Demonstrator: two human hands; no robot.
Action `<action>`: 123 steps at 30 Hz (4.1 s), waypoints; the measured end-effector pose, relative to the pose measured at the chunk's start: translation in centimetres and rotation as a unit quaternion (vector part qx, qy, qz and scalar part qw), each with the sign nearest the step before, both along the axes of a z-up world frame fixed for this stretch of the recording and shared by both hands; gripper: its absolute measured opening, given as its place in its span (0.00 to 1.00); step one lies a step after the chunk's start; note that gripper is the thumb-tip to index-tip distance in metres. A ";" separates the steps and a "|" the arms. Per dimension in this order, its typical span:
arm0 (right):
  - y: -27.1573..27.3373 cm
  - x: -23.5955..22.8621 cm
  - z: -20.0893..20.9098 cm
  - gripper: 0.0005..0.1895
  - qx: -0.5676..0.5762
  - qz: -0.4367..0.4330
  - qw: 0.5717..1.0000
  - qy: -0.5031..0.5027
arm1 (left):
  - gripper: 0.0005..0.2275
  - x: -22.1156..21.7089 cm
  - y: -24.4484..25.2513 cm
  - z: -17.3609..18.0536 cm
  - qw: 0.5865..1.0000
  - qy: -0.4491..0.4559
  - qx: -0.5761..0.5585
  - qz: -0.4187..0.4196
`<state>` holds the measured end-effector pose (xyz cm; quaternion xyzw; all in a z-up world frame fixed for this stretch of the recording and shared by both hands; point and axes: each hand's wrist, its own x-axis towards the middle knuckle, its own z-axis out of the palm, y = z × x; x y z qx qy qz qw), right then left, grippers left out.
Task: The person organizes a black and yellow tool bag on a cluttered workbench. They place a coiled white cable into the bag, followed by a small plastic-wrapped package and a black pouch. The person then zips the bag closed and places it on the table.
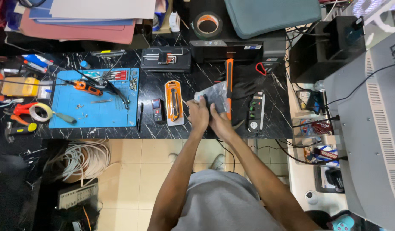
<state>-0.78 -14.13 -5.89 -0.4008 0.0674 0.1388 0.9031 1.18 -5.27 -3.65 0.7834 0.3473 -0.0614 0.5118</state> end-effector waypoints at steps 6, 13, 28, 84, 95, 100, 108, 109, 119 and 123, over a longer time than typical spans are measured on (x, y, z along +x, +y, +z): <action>-1.6 0.6 -0.6 0.24 0.044 -0.012 0.997 0.063 | 0.21 -0.9 0.5 1.1 0.962 -0.101 -0.252 -0.016; -5.3 -0.5 0.0 0.28 0.020 -0.008 0.997 0.081 | 0.44 -0.3 0.9 1.7 0.946 -0.150 -0.285 0.038; -12.0 2.3 0.4 0.22 -0.135 -0.051 0.989 -0.019 | 0.21 0.0 1.9 3.2 0.974 -0.121 -0.118 -0.152; -7.4 19.3 -1.9 0.34 -0.645 -0.109 0.732 0.192 | 0.15 -1.6 7.6 -1.4 0.937 -0.092 -0.313 0.128; -8.2 16.2 1.2 0.27 -0.630 -0.278 0.692 -0.215 | 0.16 -0.3 7.3 -0.4 0.919 -0.140 -0.343 0.138; -9.1 15.9 2.2 0.28 -0.587 -0.303 0.691 -0.294 | 0.16 -0.5 7.7 -1.2 0.917 -0.158 -0.338 0.141; -7.9 11.6 -0.5 0.40 -0.450 -0.313 0.758 -0.355 | 0.17 -1.4 9.7 -2.9 0.895 -0.224 -0.354 0.155; -6.8 10.9 -0.4 0.40 -0.444 -0.299 0.761 -0.366 | 0.17 -1.9 9.9 -2.9 0.891 -0.232 -0.352 0.170; 5.5 5.2 0.3 0.30 -0.338 -0.009 0.871 -0.357 | 0.13 -11.2 16.7 -2.4 0.861 -0.275 -0.303 0.302; 11.7 3.2 1.0 0.31 -0.300 0.145 0.879 -0.342 | 0.16 -15.7 20.1 -1.9 0.821 -0.320 -0.316 0.352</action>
